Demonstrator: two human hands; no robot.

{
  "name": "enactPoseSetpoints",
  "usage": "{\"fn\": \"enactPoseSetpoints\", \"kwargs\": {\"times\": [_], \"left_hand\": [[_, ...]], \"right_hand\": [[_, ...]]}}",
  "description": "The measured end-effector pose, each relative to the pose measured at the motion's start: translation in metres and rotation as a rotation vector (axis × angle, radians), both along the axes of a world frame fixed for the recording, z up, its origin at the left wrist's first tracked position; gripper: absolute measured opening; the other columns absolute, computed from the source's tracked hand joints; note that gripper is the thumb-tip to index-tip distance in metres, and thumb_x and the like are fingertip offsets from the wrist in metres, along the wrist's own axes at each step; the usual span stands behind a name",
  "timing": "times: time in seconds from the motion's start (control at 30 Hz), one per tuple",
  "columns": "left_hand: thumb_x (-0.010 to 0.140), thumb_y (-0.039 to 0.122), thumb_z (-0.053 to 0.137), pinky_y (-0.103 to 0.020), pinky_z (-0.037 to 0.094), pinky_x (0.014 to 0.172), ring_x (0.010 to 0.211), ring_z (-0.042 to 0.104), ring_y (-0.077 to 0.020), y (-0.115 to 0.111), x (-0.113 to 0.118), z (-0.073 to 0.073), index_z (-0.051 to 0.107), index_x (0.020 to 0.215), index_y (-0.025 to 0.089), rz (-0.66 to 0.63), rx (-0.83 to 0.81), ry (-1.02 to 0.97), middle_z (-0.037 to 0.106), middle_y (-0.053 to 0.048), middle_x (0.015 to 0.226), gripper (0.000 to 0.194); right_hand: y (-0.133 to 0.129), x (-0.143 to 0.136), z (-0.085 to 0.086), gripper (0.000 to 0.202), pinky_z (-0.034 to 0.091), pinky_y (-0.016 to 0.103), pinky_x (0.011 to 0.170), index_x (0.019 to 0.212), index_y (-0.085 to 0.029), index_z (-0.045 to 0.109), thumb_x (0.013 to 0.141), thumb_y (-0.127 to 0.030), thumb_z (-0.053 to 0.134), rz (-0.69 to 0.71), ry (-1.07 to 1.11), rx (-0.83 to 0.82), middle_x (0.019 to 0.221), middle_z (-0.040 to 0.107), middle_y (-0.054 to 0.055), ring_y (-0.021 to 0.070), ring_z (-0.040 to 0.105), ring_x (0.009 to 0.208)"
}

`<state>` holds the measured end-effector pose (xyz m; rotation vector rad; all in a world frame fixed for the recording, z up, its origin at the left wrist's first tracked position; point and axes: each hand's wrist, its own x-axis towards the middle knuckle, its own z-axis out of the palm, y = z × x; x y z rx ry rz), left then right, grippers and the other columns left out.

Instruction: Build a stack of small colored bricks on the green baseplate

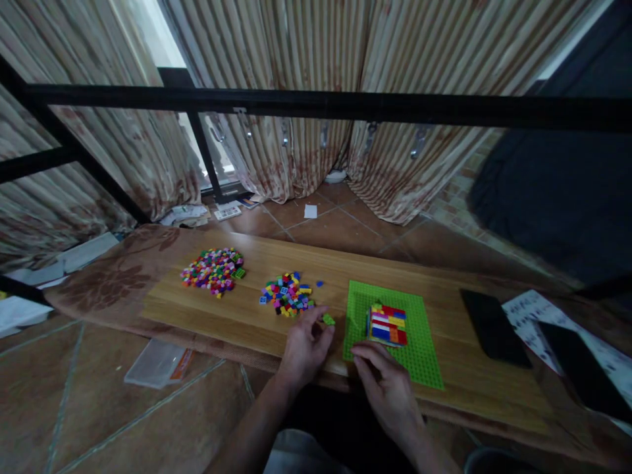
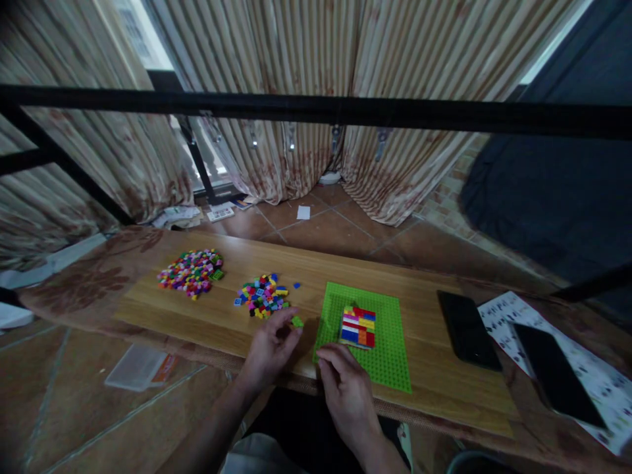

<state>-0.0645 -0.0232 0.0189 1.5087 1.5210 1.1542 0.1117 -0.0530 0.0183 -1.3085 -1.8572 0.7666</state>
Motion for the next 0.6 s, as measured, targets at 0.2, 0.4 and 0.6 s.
{"fn": "enactPoseSetpoints", "kwargs": {"times": [0.2,0.4,0.6], "left_hand": [[0.083,0.033,0.058,-0.025,0.049,0.067,0.073,0.061,-0.0142,0.019,0.048,0.008,0.063,0.105,0.020,-0.045,-0.029,0.064,0.067,-0.004,0.090,0.027],[0.082,0.036,0.059,-0.025,0.048,0.067,0.071,0.060,-0.0144,0.025,0.062,0.007,0.063,0.102,0.021,-0.016,0.009,0.194,0.067,-0.003,0.088,0.026],[0.082,0.028,0.057,-0.027,0.048,0.071,0.075,0.061,-0.0151,0.009,0.026,-0.003,0.061,0.102,0.021,0.071,-0.022,0.371,0.066,-0.004,0.094,0.022]], "right_hand": [[-0.014,0.053,-0.006,0.020,0.052,0.031,0.082,0.098,-0.023,0.066,0.090,-0.031,0.049,-0.121,0.004,-0.035,0.100,0.068,0.006,0.0193,0.064,0.094],[-0.018,0.076,-0.010,0.023,0.053,0.032,0.082,0.099,-0.023,0.067,0.089,-0.036,0.051,-0.179,0.004,-0.070,0.100,0.069,0.006,0.0209,0.065,0.093],[-0.022,0.069,-0.012,0.019,0.054,0.030,0.077,0.098,-0.025,0.067,0.089,-0.034,0.052,-0.127,0.026,-0.045,0.097,0.070,0.005,0.0200,0.067,0.090]]}}
